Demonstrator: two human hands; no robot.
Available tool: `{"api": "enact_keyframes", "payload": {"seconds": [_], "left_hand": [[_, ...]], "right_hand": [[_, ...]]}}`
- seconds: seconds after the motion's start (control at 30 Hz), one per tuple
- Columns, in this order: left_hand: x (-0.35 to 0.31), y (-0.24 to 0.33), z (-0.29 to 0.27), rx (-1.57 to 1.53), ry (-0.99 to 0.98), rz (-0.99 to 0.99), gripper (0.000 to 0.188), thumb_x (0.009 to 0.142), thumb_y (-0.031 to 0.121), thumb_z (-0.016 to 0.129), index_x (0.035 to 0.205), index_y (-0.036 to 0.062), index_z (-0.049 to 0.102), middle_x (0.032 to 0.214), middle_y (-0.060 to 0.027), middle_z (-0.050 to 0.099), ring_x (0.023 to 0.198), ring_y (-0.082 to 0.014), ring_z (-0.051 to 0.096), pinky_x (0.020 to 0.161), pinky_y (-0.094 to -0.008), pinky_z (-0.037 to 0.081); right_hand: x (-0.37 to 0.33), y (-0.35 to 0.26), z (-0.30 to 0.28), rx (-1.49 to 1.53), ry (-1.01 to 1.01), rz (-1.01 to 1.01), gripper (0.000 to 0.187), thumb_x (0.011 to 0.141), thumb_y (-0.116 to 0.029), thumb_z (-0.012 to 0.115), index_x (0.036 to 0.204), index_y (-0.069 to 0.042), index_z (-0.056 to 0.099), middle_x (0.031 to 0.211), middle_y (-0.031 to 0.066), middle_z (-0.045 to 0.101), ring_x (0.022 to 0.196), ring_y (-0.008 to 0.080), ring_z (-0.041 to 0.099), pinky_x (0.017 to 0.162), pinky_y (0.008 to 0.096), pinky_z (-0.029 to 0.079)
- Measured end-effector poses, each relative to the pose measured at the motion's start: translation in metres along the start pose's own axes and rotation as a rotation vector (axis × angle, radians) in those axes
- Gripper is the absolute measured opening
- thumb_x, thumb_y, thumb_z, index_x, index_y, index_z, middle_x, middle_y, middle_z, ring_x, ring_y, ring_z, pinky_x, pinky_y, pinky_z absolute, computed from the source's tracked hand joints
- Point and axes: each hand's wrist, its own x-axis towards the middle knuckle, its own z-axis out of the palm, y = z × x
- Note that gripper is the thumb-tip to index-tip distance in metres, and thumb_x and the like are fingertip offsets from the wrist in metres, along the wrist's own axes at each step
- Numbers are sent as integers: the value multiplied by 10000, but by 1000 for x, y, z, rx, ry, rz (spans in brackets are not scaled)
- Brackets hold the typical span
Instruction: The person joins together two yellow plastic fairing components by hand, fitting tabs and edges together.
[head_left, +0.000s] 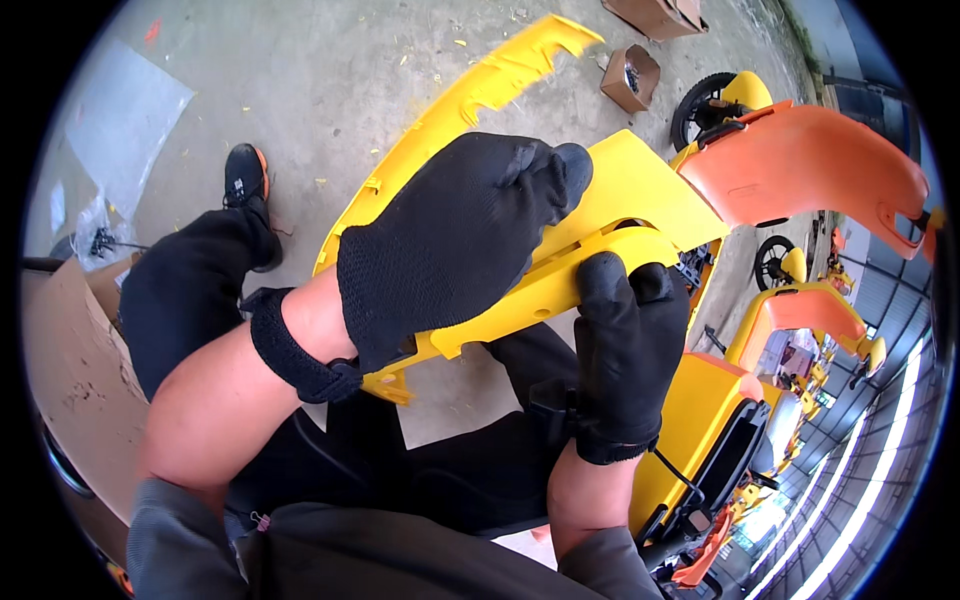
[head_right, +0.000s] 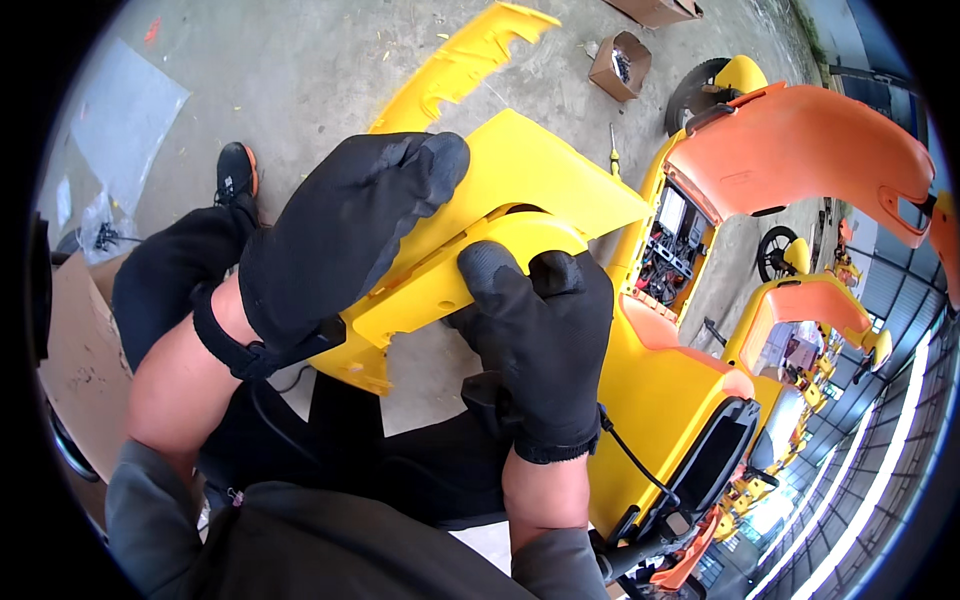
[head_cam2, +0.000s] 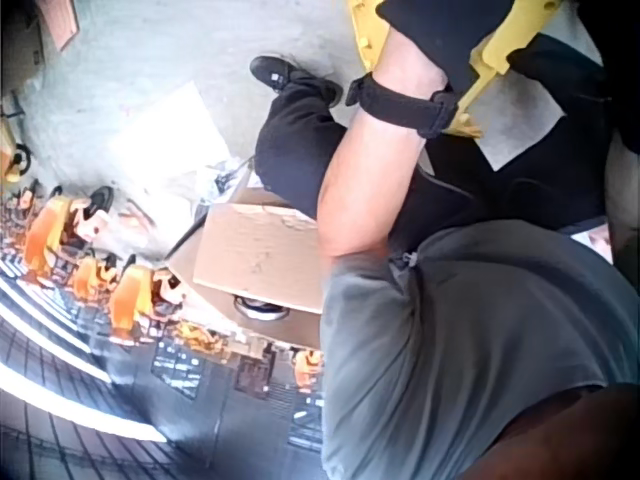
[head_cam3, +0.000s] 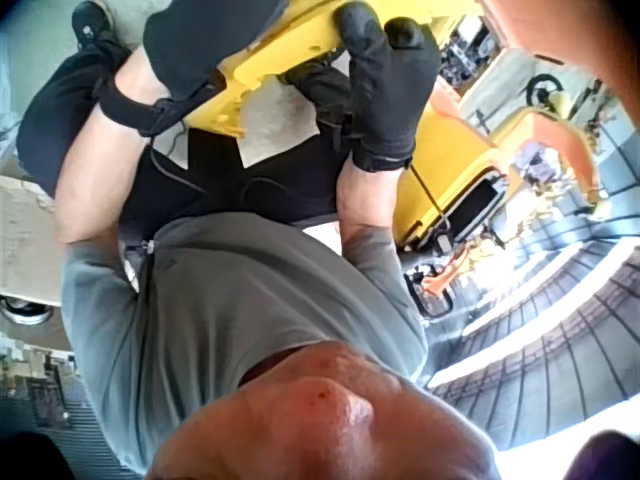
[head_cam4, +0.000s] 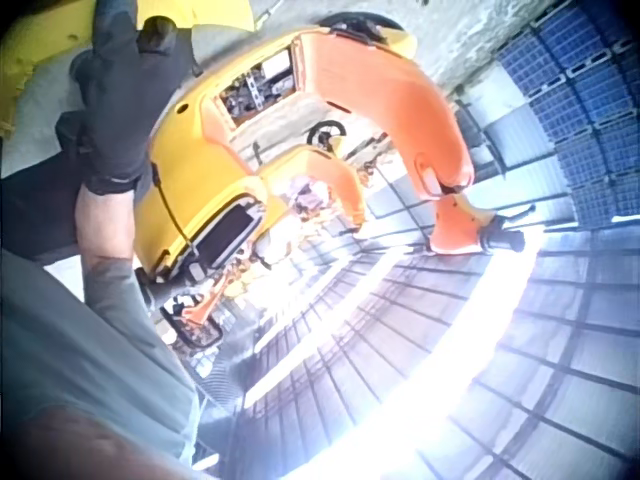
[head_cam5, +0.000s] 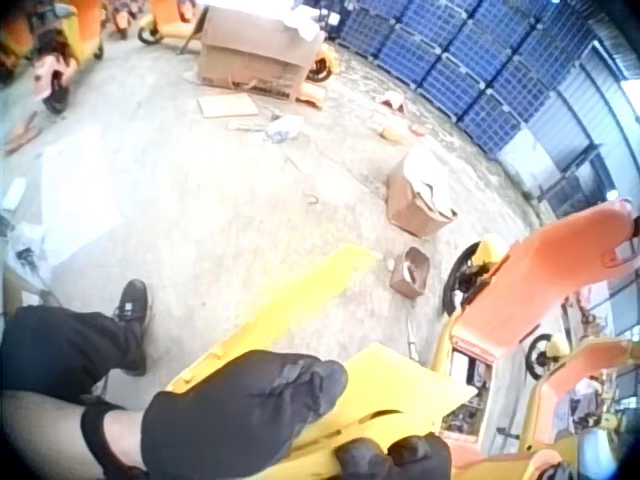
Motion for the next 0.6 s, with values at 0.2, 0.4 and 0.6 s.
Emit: {"api": "enact_keyframes", "payload": {"seconds": [0.2,0.4,0.6], "left_hand": [[2,-6,-7,433,-60,316,445,896,23,661,1327,5,552,1135,-183,656,998,-316,642,940,-356,517],[1,-3,-10,477,-116,295,564,843,-18,683,1381,1,513,1185,-196,639,1044,-332,633,981,-394,500],[3,-6,-7,452,-111,292,535,854,0,674,1369,1,525,1182,-199,639,1045,-330,632,991,-389,492]], "right_hand": [[-1,7,-5,-35,16,-28,325,887,-191,760,1065,59,655,955,97,706,818,176,678,756,302,552],[1,14,0,-67,103,-53,307,898,-218,758,1008,53,666,913,86,702,784,148,651,719,287,530],[2,15,-2,-144,139,-68,280,914,-220,739,967,44,661,867,65,682,750,132,625,683,280,510]]}}
